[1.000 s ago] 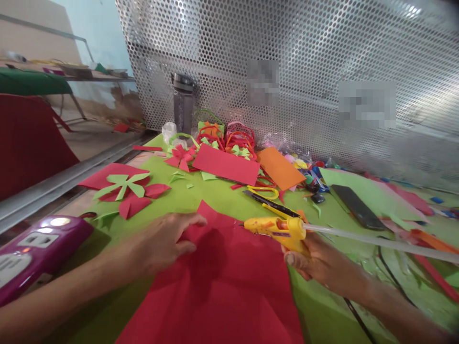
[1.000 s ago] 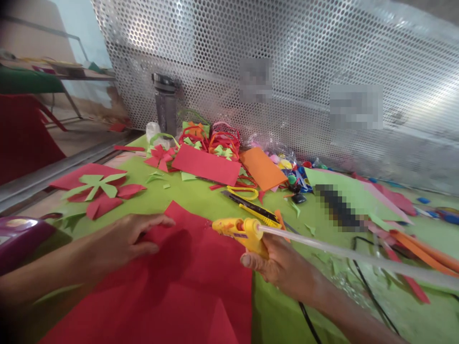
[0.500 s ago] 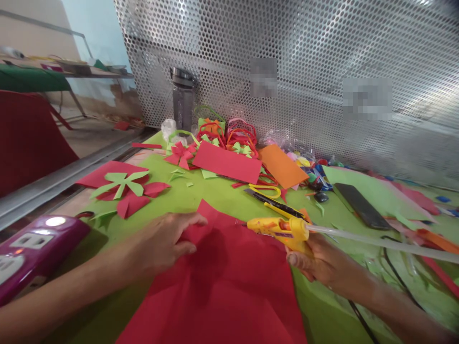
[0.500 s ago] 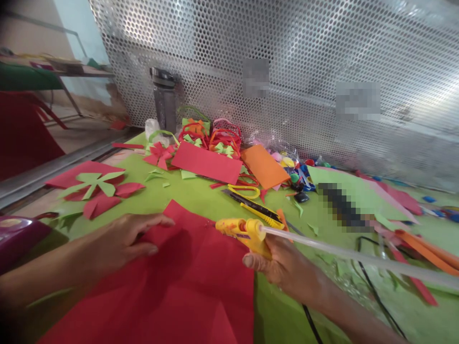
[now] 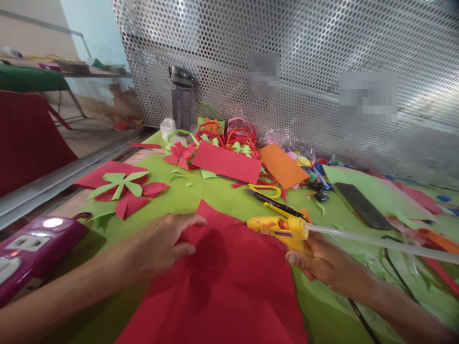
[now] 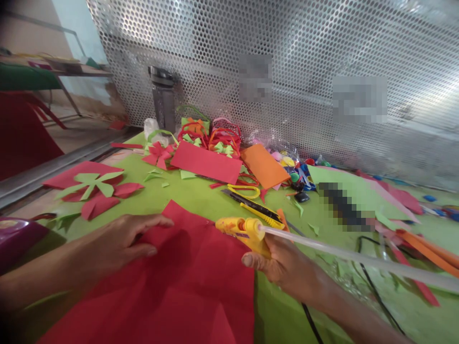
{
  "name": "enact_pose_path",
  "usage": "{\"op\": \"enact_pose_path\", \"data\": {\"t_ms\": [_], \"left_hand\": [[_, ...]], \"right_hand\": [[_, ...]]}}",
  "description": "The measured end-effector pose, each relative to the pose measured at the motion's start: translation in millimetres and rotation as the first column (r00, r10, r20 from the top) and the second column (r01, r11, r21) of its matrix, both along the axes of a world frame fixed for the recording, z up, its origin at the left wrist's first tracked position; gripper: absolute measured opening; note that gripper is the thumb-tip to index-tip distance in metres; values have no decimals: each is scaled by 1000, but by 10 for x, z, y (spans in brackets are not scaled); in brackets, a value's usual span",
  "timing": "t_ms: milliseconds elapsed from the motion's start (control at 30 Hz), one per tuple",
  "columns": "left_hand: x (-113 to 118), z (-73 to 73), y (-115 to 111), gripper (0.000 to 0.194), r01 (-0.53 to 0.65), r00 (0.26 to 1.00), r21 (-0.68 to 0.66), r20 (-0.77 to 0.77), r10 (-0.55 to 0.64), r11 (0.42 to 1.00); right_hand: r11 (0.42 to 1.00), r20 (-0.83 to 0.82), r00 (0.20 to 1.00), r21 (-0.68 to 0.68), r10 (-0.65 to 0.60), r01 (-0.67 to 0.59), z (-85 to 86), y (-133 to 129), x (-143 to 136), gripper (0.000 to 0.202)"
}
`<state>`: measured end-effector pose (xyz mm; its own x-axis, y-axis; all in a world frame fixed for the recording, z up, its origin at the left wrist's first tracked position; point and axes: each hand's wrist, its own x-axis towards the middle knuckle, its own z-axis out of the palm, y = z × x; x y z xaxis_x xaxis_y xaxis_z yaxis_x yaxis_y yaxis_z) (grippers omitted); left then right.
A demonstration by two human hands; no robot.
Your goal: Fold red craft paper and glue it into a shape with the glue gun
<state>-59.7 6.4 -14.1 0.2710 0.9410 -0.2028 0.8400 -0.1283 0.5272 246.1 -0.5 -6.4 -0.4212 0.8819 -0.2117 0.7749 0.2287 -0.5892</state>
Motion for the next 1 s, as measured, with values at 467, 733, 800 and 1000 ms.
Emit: {"op": "enact_pose_path", "data": {"t_ms": [467, 733, 800, 1000], "left_hand": [[-17, 20, -9, 40, 23, 1000, 3, 8, -23, 1000], [-40, -14, -3, 38, 28, 999, 10, 29, -28, 1000], [-43, -16, -1, 39, 22, 1000, 9, 13, -23, 1000], [-63, -83, 9, 41, 30, 1000, 34, 3, -30, 999]], "right_hand": [[998, 61, 998, 52, -23, 19, -10, -40, 25, 36], [999, 46, 999, 24, -27, 26, 3, -13, 7, 36], [1000, 59, 998, 15, -21, 20, 2, -29, 20, 34], [999, 48, 998, 36, -36, 34, 9, -28, 16, 32]]}}
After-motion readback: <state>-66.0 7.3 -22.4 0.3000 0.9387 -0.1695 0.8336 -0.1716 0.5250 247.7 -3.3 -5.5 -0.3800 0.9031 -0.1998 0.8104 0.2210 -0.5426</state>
